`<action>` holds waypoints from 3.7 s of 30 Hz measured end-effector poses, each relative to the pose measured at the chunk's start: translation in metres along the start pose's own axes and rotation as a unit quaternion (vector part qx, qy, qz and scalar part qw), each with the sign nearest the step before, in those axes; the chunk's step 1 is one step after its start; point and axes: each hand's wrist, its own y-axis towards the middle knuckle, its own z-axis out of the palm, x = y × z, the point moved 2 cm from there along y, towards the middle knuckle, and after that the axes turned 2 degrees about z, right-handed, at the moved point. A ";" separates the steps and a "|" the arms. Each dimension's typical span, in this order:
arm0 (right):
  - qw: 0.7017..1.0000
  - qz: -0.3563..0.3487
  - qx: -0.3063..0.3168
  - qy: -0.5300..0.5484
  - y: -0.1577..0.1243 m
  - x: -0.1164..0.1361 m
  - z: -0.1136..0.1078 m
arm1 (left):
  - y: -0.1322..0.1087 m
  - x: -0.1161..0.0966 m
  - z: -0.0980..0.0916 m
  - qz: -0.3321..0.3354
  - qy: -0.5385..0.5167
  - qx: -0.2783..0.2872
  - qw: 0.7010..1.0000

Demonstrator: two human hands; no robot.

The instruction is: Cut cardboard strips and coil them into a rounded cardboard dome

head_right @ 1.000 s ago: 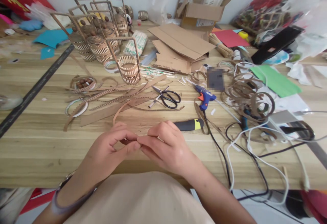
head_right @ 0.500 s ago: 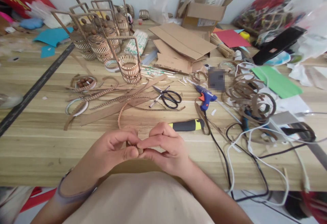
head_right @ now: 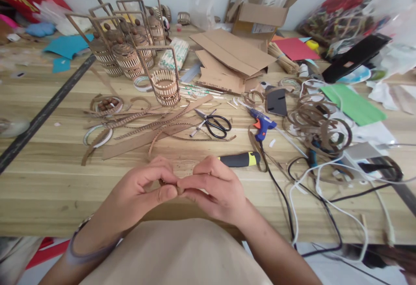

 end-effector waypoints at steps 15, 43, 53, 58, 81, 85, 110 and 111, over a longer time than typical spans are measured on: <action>1.000 0.019 -0.003 -0.014 -0.002 -0.002 0.007 | -0.001 -0.002 0.000 -0.051 0.007 -0.016 0.999; 0.995 0.022 0.022 -0.090 0.000 0.000 0.004 | -0.001 0.001 0.003 -0.076 0.025 -0.043 0.996; 0.999 0.019 0.000 0.030 0.002 0.000 0.002 | 0.000 0.005 0.002 -0.048 -0.060 0.008 0.997; 0.995 0.054 -0.018 0.086 0.001 0.003 0.006 | 0.001 0.009 0.004 -0.053 -0.109 0.032 0.992; 1.000 -0.013 -0.007 -0.005 0.000 0.002 -0.001 | -0.001 0.001 0.006 -0.051 -0.045 -0.005 0.998; 0.998 0.027 -0.018 0.048 -0.001 0.002 0.002 | 0.000 0.004 0.006 -0.061 -0.109 0.022 0.992; 0.998 0.043 -0.022 0.037 -0.002 0.003 0.003 | 0.002 0.011 0.004 -0.077 -0.145 0.027 0.986; 0.997 0.051 -0.024 0.048 -0.002 0.004 0.004 | 0.003 0.012 0.005 -0.078 -0.156 0.039 0.984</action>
